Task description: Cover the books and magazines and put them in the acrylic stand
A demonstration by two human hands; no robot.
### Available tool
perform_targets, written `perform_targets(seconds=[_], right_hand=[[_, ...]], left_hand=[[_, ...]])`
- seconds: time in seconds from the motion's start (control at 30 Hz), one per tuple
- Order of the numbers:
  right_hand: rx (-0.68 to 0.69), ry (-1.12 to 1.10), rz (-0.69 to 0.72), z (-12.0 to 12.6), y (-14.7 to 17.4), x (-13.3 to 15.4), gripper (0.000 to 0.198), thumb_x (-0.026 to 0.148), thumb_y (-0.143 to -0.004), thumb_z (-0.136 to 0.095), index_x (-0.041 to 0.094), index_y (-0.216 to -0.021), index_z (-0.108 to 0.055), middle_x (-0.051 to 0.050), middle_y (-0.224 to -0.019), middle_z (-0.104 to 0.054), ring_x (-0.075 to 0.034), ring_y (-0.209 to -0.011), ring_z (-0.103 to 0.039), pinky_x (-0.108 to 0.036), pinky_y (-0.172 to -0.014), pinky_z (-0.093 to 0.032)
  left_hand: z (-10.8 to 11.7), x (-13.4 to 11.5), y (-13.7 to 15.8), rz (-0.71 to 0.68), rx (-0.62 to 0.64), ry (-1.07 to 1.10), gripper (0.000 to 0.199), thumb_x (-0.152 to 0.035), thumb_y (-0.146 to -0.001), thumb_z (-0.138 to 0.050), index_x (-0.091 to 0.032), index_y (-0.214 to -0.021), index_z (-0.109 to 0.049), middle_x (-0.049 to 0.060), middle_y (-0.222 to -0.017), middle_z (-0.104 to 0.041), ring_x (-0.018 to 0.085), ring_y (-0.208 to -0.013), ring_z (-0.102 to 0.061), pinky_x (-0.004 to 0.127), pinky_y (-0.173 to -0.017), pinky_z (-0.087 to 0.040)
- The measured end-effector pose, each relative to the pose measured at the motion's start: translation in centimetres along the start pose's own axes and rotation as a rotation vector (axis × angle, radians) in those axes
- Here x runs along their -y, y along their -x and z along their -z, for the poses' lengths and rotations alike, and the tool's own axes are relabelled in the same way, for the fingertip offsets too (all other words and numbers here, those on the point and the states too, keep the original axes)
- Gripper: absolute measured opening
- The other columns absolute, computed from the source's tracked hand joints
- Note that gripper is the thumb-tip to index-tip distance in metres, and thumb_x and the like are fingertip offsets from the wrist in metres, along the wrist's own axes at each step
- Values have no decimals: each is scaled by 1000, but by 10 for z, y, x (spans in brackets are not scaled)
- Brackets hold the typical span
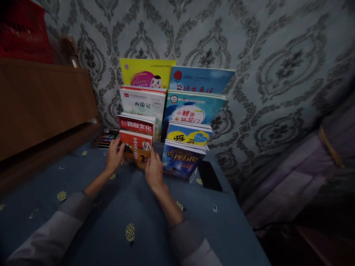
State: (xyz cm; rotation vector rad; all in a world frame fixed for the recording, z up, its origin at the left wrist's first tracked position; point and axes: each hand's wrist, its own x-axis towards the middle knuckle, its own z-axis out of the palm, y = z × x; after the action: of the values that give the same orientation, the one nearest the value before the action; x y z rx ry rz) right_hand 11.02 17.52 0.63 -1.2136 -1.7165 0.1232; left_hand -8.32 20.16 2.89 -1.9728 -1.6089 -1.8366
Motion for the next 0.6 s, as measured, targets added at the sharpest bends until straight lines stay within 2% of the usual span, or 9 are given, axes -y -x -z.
perform_targets(seconds=[0.4, 0.6], right_hand=[[-11, 2, 26, 8, -2, 0, 56, 27, -95, -40, 16, -150, -44, -19, -125, -63, -33, -117, -61, -54, -100, -52], [-17, -23, 10, 10, -4, 7, 57, 26, -94, -42, 16, -150, -44, -19, -120, -61, -33, -115, -61, -54, -101, -52]], left_hand=[[-3, 2, 2, 6, -6, -16, 41, -45, -104, -40, -22, -132, -58, 11, -105, -59, 26, -102, -59, 42, -94, -50], [1, -3, -9, -4, -26, 19, 49, -47, -104, -35, -18, -139, -54, 15, -120, -61, 28, -119, -57, 48, -108, -44]])
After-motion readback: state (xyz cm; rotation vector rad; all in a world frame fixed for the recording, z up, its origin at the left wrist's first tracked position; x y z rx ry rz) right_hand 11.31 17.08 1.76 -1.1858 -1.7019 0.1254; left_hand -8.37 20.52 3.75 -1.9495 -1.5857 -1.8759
